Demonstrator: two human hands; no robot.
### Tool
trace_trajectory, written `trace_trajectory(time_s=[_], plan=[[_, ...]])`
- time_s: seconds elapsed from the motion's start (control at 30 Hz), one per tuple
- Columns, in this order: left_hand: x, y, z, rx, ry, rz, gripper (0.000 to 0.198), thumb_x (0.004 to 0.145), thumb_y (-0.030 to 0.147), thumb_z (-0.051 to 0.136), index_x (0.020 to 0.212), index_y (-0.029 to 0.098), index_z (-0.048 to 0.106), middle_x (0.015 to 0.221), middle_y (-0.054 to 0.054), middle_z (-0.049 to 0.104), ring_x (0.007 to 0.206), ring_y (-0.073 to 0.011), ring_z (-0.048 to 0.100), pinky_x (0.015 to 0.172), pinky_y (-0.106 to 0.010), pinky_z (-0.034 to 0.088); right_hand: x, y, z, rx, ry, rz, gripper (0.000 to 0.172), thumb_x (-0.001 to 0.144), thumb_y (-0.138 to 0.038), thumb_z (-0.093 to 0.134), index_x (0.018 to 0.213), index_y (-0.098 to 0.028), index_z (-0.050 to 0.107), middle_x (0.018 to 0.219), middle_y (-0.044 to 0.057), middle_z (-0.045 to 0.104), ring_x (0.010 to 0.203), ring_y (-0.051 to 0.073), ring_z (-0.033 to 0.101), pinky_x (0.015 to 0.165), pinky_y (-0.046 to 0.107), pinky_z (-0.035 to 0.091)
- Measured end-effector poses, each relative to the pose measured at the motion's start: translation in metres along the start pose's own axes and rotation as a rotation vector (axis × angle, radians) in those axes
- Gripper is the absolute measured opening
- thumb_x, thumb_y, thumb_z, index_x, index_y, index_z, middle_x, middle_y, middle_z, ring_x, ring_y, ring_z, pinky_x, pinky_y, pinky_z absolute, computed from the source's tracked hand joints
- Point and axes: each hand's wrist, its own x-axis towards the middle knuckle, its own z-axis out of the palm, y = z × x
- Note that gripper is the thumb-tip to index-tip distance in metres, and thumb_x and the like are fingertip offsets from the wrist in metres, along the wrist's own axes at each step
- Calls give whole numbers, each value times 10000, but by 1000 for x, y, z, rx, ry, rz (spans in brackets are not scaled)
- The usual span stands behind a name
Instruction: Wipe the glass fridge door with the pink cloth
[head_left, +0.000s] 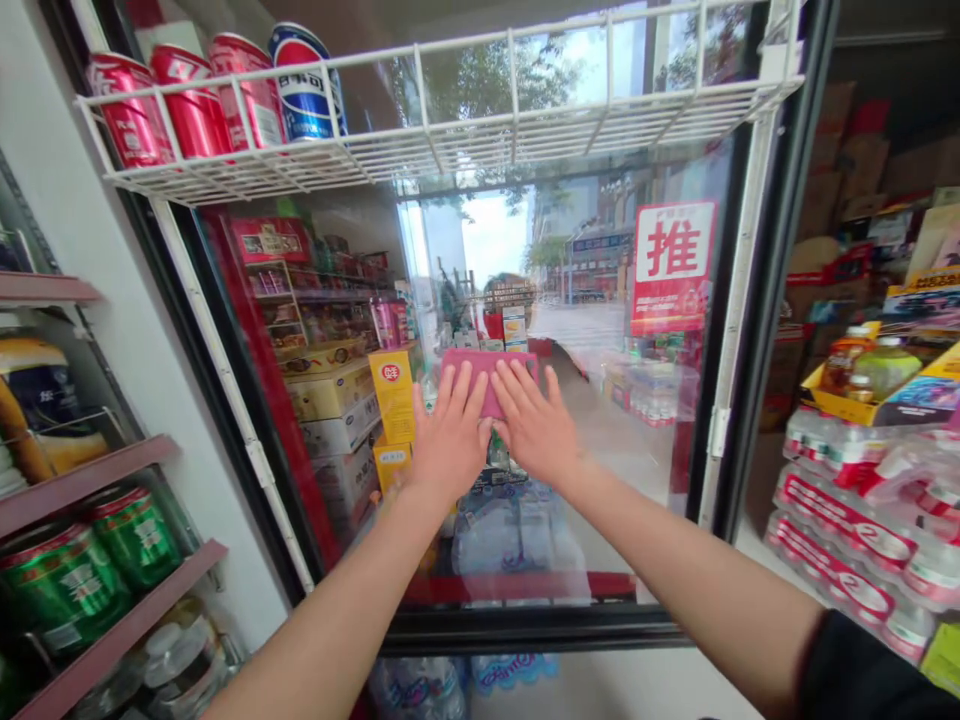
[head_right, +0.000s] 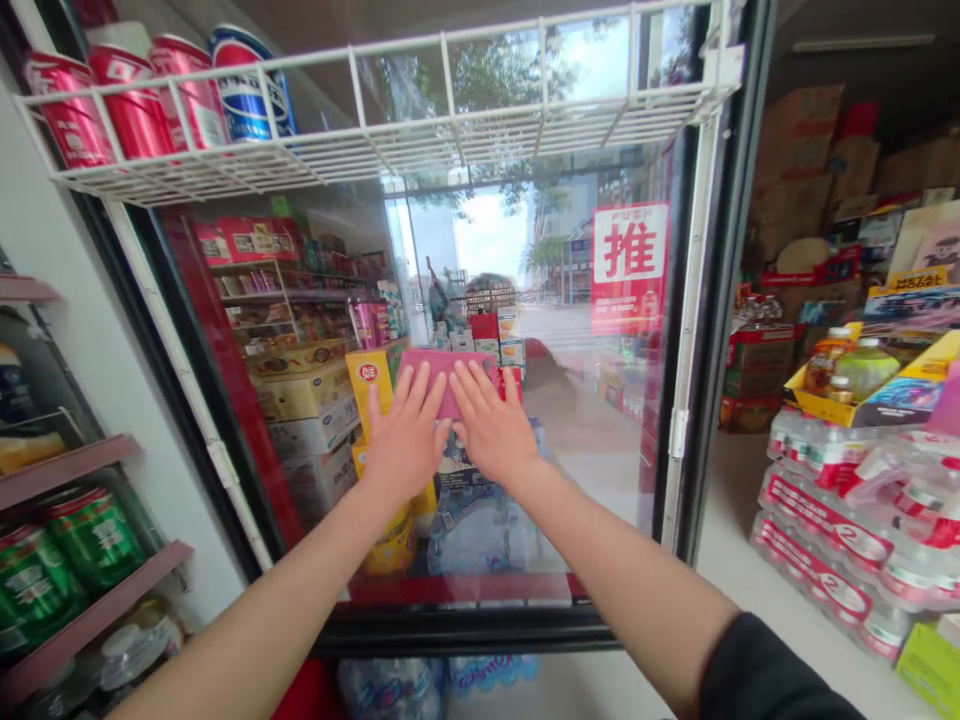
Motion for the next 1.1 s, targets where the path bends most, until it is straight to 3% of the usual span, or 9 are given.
trace_trajectory(time_s=[0.17,0.33,0.47,0.8,1.0,1.1], plan=[[68,1,-29,-7,76,12,697,1087,379,440,1746,204,295,1837,-78,174,1719,-300,156,1359,-714,6,58,46,-34,-40,78,-5,731,1112,-383,488,1747,-114,244,1831,115,188,1706,314,168,1368,708,-25],[86,17,-28,-18,122,-47,721,1073,341,448,1756,197,265,1847,-64,106,1723,-320,121,1353,-726,80,68,61,-42,-44,106,5,697,1124,-397,464,1740,-129,277,1827,114,214,1704,322,175,1360,725,-14],[72,29,-14,-10,121,-17,704,1078,336,432,1753,203,282,1845,-63,102,1720,-328,136,1345,-730,122,42,60,-33,-55,95,30,707,1129,-430,467,1743,-138,272,1833,100,186,1707,314,157,1367,704,24],[11,73,15,-23,-46,57,681,1078,339,443,1740,223,328,1829,-55,154,1708,-320,203,1347,-713,175,-52,56,-10,-53,-29,77,730,1108,-453,537,1728,-131,325,1817,104,231,1695,326,195,1374,671,-7],[-45,111,41,-44,-130,128,667,1064,321,472,1720,250,379,1824,-64,199,1692,-314,259,1336,-670,262,-123,36,1,-58,-90,143,657,1084,-396,562,1650,-74,475,1765,166,358,1661,368,289,1368,652,131],[-59,123,49,-46,-146,164,673,1061,335,496,1718,248,385,1824,-87,195,1683,-320,284,1321,-647,309,-142,33,4,-89,-83,156,599,1066,-338,572,1603,-72,545,1743,180,400,1641,369,336,1365,642,156]])
